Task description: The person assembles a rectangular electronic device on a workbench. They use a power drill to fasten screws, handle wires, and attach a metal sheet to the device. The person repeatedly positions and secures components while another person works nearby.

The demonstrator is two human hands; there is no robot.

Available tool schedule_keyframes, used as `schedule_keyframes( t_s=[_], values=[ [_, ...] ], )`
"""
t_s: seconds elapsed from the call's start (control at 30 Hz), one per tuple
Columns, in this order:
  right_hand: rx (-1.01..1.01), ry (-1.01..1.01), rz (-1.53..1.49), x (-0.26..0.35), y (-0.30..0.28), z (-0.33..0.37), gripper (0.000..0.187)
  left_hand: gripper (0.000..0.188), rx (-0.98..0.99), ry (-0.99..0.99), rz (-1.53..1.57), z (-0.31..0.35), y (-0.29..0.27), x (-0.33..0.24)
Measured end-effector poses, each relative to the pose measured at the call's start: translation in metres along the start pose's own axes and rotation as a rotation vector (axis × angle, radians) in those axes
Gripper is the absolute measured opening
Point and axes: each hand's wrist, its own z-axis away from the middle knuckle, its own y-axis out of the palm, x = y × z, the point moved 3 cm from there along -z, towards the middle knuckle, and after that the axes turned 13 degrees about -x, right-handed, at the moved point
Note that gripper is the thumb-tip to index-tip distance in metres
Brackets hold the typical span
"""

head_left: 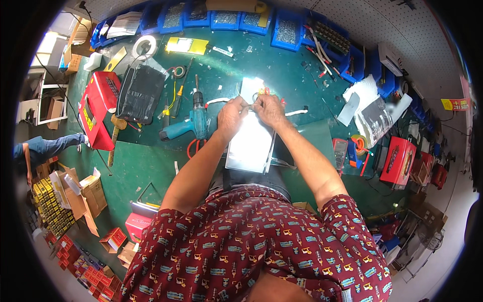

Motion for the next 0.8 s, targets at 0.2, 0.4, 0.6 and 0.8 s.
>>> schedule_keyframes(
  t_s=[0.2, 0.4, 0.6, 0.8],
  values=[
    [0.124, 0.115, -0.008, 0.002, -0.003, -0.003, 0.018, 0.018, 0.124, -0.061, -0.042, -0.004, -0.005, -0.003],
    [0.052, 0.056, -0.005, -0.003, 0.005, -0.004, 0.02, 0.019, 0.108, 0.009, -0.192, -0.002, -0.008, -0.022],
    [0.048, 0.0, -0.013, -0.006, 0.006, -0.006, 0.019, 0.017, 0.092, 0.046, -0.183, -0.001, -0.005, -0.014],
    [0.082, 0.095, -0.074, -0.006, 0.004, -0.005, 0.02, 0.017, 0.174, 0.022, -0.126, 0.0, -0.005, -0.013]
  ],
)
